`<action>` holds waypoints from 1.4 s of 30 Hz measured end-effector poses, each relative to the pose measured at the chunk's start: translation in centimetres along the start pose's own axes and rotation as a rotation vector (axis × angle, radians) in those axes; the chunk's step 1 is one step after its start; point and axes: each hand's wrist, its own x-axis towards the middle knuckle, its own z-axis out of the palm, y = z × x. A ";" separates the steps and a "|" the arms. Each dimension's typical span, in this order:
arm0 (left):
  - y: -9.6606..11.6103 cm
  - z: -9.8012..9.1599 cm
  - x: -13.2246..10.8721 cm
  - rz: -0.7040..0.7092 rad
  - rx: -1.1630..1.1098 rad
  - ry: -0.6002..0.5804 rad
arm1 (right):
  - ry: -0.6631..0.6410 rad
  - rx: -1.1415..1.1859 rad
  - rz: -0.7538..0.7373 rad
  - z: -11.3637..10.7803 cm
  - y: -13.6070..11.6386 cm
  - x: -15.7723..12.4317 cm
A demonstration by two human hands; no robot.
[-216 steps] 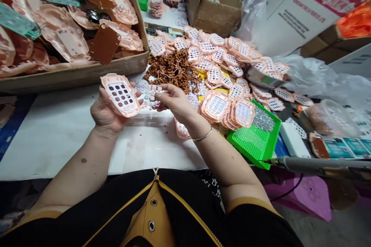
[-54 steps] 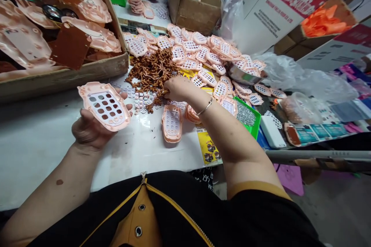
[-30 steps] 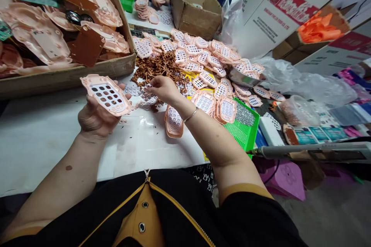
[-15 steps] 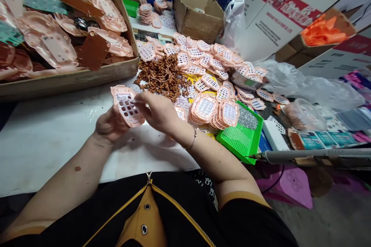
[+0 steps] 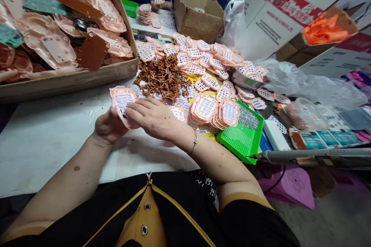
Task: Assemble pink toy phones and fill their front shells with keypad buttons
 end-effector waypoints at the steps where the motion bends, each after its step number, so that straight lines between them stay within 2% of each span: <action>1: 0.1 0.2 0.0 0.005 -0.002 -0.017 | -0.011 0.016 -0.004 -0.2 0.0 0.0; 5: 0.4 0.9 -0.1 0.038 -0.024 -0.100 | -0.017 0.071 0.006 -0.7 -0.5 -0.1; 9: 0.2 0.8 0.0 0.010 0.009 -0.129 | 0.025 -0.075 -0.019 -0.7 -1.4 -0.9; 11: 0.2 0.6 0.0 -0.012 0.045 -0.137 | 0.001 -0.150 0.030 -1.4 -1.5 -1.6; 13: 0.3 0.6 0.1 -0.032 0.067 -0.137 | -0.094 -0.189 0.142 -2.7 -1.5 -2.4; 17: 0.8 0.9 0.2 -0.031 0.090 -0.033 | -0.415 -0.266 0.351 -5.5 -1.5 -4.1; 19: 1.0 1.0 0.3 -0.024 0.098 0.000 | -0.545 -0.297 0.373 -6.0 -1.8 -5.0; 22: 1.0 0.9 0.3 -0.023 0.121 0.013 | -0.631 -0.285 0.372 -5.9 -2.4 -5.9; 26: 0.9 0.8 0.4 -0.022 0.141 0.031 | -0.752 -0.115 0.401 -6.3 -1.8 -5.7; 29: 0.9 0.7 0.5 -0.037 0.144 0.039 | -0.765 -0.051 0.552 -7.7 1.8 -4.6; 31: 0.9 0.6 0.6 -0.050 0.146 0.040 | -0.651 -0.163 0.760 -8.3 6.0 -3.8; 33: 0.9 0.6 0.8 -0.055 0.152 0.047 | -0.631 -0.246 0.909 -8.0 11.1 -3.4; 35: 0.9 0.5 0.9 -0.057 0.160 0.060 | -0.694 -0.259 0.970 -6.8 15.8 -3.7; 37: 1.0 0.4 1.0 -0.054 0.160 0.077 | -0.797 -0.245 1.028 -4.9 19.3 -4.4; 39: 1.2 0.3 1.1 -0.049 0.151 0.092 | -0.901 -0.198 1.043 -2.9 21.3 -5.4; 42: 1.2 0.2 1.2 -0.042 0.133 0.104 | -0.965 -0.143 1.029 -1.1 22.4 -6.8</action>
